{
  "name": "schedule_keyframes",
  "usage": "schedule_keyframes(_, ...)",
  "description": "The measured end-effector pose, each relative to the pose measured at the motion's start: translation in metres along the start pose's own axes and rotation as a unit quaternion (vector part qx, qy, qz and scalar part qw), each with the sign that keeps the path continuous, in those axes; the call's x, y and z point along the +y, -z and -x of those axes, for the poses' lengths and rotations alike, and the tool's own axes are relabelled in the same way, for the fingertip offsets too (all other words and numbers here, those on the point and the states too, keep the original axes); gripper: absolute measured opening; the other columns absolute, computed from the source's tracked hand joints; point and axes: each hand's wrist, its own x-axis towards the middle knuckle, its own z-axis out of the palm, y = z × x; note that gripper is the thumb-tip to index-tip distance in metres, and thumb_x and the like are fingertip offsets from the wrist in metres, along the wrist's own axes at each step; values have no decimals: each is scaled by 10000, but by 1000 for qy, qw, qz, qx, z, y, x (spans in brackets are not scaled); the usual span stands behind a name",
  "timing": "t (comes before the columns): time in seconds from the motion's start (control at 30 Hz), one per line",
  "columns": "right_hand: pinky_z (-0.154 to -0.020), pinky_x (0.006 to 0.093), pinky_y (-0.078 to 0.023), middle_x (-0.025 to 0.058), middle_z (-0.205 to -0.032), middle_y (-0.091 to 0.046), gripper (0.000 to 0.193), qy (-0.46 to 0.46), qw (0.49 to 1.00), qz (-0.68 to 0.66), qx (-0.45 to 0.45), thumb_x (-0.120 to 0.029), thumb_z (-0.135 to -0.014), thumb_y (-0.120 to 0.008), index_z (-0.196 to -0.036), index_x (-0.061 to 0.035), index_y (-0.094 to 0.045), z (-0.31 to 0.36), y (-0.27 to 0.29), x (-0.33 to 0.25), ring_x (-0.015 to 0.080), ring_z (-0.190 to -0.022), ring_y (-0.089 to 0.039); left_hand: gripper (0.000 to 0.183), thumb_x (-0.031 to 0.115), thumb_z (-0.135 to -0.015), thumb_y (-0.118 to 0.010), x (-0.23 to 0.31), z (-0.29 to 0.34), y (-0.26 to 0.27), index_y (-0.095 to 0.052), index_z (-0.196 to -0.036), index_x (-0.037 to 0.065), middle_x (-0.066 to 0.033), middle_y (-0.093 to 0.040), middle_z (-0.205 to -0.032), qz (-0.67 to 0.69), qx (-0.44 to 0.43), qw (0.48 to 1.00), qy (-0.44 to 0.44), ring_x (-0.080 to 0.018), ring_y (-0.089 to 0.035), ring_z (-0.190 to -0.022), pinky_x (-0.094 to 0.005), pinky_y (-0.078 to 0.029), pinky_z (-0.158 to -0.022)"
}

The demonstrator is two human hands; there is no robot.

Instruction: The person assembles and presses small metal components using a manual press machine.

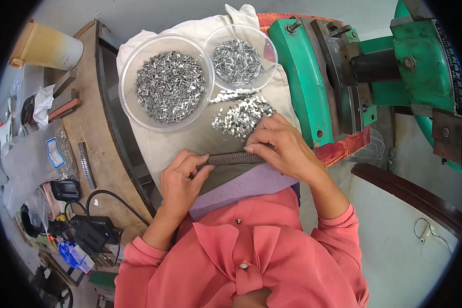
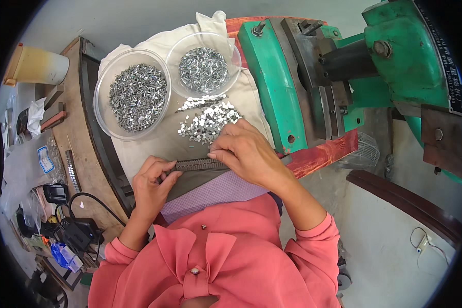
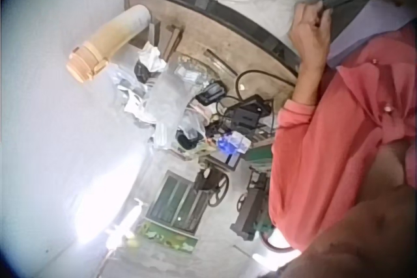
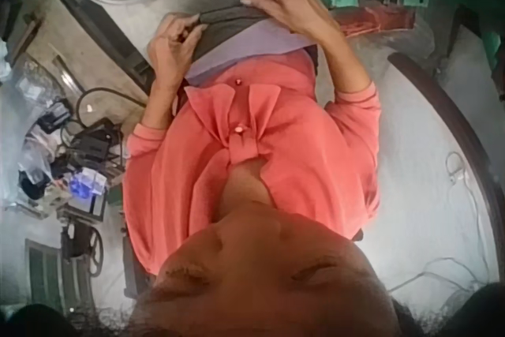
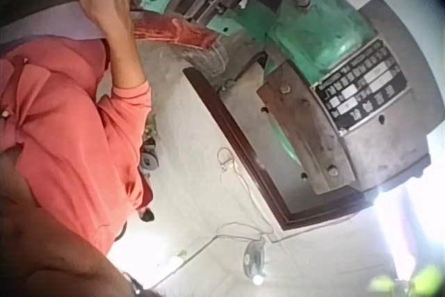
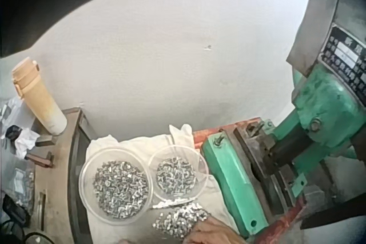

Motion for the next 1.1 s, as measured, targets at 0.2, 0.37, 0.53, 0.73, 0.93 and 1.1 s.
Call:
schedule_keyframes(0.2, -756, 356, -457, 44, -821, -618, 95, -48, 998, -16, -35, -141, -812, -780, -862, -65, -753, -1, 3, -3, 242, -865, -557, 262, 25, -755, -824, 0, 1, -1, -716, -993, 40, -62, -663, -868, -3, 1, 1000, -6, -161, -577, -565, -297, -466, -529)
schedule_keyframes(0.37, -739, 350, -458, 31, -811, -619, 102, -56, 998, -9, -37, -147, -788, -799, -863, -83, -775, -1, -1, -4, 229, -859, -555, 261, 22, -755, -824, 1, 1, 0, -716, -992, 34, -62, -664, -873, -3, 3, 1000, -8, -157, -579, -562, -293, -466, -527)
schedule_keyframes(0.53, -732, 348, -453, 26, -810, -620, 100, -58, 998, 0, -28, -143, -771, -811, -851, -90, -782, -1, -4, -4, 225, -848, -548, 260, 18, -755, -823, 1, 1, 0, -716, -992, 31, -61, -665, -874, -1, 6, 1000, -8, -155, -579, -560, -291, -464, -524)
schedule_keyframes(0.73, -714, 341, -439, 22, -789, -604, 109, -67, 998, -1, 0, -141, -752, -829, -843, -94, -789, 0, -12, -8, 215, -817, -525, 259, 18, -754, -824, 0, 1, -1, -718, -990, 30, -60, -667, -876, -2, 7, 1000, -11, -151, -578, -558, -291, -464, -522)
schedule_keyframes(0.93, -739, 337, -430, 19, -776, -590, 140, -70, 997, 20, 29, -158, -747, -838, -866, -96, -797, 7, -11, -5, 212, -821, -510, 263, 25, -752, -828, 2, 1, 0, -719, -990, 30, -58, -669, -882, 0, 8, 1000, -7, -149, -577, -559, -292, -465, -523)
schedule_keyframes(1.1, -762, 336, -425, 16, -776, -592, 149, -60, 997, 25, 33, -168, -759, -831, -888, -99, -804, 9, -12, -2, 213, -838, -510, 261, 35, -751, -831, 0, 1, -1, -723, -988, 34, -54, -668, -882, -9, 7, 1000, -12, -146, -572, -555, -293, -462, -522)
